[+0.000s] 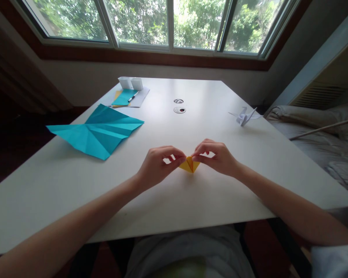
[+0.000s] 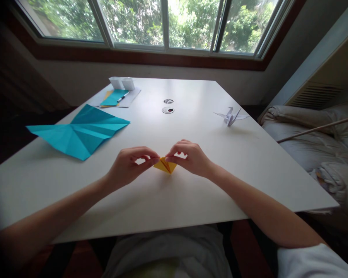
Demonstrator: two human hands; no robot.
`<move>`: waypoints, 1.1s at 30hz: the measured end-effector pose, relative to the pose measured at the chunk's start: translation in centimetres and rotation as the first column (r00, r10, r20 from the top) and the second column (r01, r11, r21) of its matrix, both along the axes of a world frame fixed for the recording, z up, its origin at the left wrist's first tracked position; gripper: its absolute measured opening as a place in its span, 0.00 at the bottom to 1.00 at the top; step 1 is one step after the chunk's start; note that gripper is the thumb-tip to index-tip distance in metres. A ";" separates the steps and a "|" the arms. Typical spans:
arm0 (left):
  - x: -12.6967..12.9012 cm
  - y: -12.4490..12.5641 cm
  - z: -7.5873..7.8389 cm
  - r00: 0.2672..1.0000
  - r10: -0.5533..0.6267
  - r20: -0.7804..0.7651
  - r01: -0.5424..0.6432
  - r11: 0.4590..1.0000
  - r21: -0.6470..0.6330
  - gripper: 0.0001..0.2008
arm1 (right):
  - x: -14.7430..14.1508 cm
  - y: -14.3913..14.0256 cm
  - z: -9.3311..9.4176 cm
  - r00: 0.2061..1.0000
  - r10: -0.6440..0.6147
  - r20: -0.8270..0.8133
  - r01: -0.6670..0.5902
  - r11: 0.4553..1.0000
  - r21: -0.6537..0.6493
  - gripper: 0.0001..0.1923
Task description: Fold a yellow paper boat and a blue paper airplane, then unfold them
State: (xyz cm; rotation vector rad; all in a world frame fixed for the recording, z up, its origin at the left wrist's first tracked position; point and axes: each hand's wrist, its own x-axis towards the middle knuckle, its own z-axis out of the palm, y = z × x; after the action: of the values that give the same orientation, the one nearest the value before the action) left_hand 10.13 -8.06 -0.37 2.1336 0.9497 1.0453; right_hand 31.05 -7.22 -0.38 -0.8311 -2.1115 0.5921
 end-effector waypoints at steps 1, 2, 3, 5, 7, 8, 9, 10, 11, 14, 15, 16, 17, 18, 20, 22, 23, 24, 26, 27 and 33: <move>-0.1 0.0 0.0 1.000 -0.001 -0.004 0.001 1.000 -0.003 0.05 | 0.1 0.1 0.0 1.000 0.003 -0.004 -0.003 1.000 -0.011 0.05; -0.1 0.1 0.0 1.000 -0.003 -0.009 0.003 1.000 -0.005 0.05 | 0.2 0.2 -0.1 1.000 0.006 -0.004 -0.006 1.000 -0.019 0.05; -0.1 0.1 0.1 1.000 -0.006 -0.013 0.006 1.000 -0.006 0.05 | 0.2 0.3 -0.1 1.000 0.007 -0.002 -0.007 1.000 -0.026 0.05; -0.1 0.2 0.1 1.000 -0.011 -0.013 0.011 1.000 -0.007 0.06 | 0.4 0.3 -0.1 1.000 0.006 0.007 -0.005 0.999 -0.035 0.05; -0.2 0.2 0.0 1.000 -0.011 -0.005 0.011 1.000 -0.007 0.06 | 0.4 0.4 0.0 1.000 0.002 0.021 -0.001 0.999 -0.037 0.05; -0.2 0.3 0.0 1.000 -0.008 -0.002 0.008 1.000 -0.008 0.06 | 0.5 0.4 0.1 1.000 -0.002 0.030 0.003 0.999 -0.035 0.05; -0.2 0.3 0.0 1.000 -0.005 0.002 0.005 1.000 -0.009 0.06 | 0.6 0.4 0.1 0.999 -0.007 0.043 0.008 1.000 -0.030 0.05; -0.2 0.4 -0.1 1.000 -0.002 0.004 0.002 1.000 -0.011 0.06 | 0.6 0.4 0.2 0.998 -0.014 0.060 0.016 1.000 -0.024 0.05; -0.3 0.4 -0.1 1.000 0.001 0.004 -0.001 1.000 -0.013 0.06 | 0.7 0.4 0.3 0.997 -0.022 0.078 0.023 1.000 -0.014 0.04; -0.3 0.5 -0.1 1.000 0.010 -0.012 -0.010 1.000 -0.019 0.06 | 1.0 0.5 0.5 0.992 -0.030 0.125 0.027 0.999 0.024 0.03; -0.3 0.6 -0.1 1.000 0.015 -0.023 -0.016 1.000 -0.020 0.05 | 1.1 0.6 0.5 0.990 -0.029 0.137 0.025 0.999 0.033 0.03; -0.3 0.6 -0.1 0.999 0.020 -0.037 -0.021 1.000 -0.020 0.05 | 1.3 0.6 0.5 0.989 -0.026 0.148 0.020 0.999 0.039 0.03; -0.3 0.6 0.0 0.998 0.023 -0.052 -0.024 0.999 -0.021 0.05 | 1.4 0.7 0.5 0.987 -0.020 0.159 0.014 0.999 0.041 0.03; -0.4 0.7 0.0 0.997 0.023 -0.069 -0.025 0.999 -0.024 0.05 | 1.6 0.7 0.6 0.985 -0.013 0.171 0.007 0.999 0.038 0.04; -0.6 0.9 0.1 0.994 0.013 -0.105 -0.017 0.999 -0.038 0.05 | 2.0 0.8 0.6 0.982 0.001 0.191 -0.007 1.000 0.026 0.03; -0.9 1.2 0.2 0.990 -0.011 -0.143 0.003 0.998 -0.058 0.05 | 2.3 0.9 0.7 0.978 0.018 0.208 -0.021 1.000 0.009 0.03; -1.0 1.3 0.2 0.987 -0.025 -0.160 0.014 0.998 -0.066 0.05 | 2.4 1.0 0.8 0.976 0.026 0.215 -0.026 1.000 0.001 0.03; -1.2 1.4 0.2 0.984 -0.038 -0.176 0.026 0.997 -0.072 0.05 | 2.6 1.0 0.8 0.975 0.033 0.221 -0.033 0.999 -0.007 0.04; -1.5 1.7 0.2 0.978 -0.058 -0.202 0.043 0.996 -0.077 0.04 | 2.8 1.2 0.9 0.970 0.051 0.237 -0.047 0.999 -0.022 0.04; -1.6 1.8 0.3 0.975 -0.065 -0.213 0.050 0.996 -0.077 0.04 | 3.0 1.2 0.9 0.968 0.057 0.246 -0.052 0.998 -0.027 0.04; -2.4 2.4 0.6 0.956 -0.109 -0.274 0.088 0.992 -0.085 0.03 | 3.9 1.6 0.9 0.953 0.074 0.292 -0.066 0.997 -0.037 0.04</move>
State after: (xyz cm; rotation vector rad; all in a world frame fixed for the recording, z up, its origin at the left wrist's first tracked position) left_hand 7.77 -5.67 0.23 2.2805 0.9801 0.6622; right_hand 34.96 -5.59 0.57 -0.9078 -2.4159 0.5630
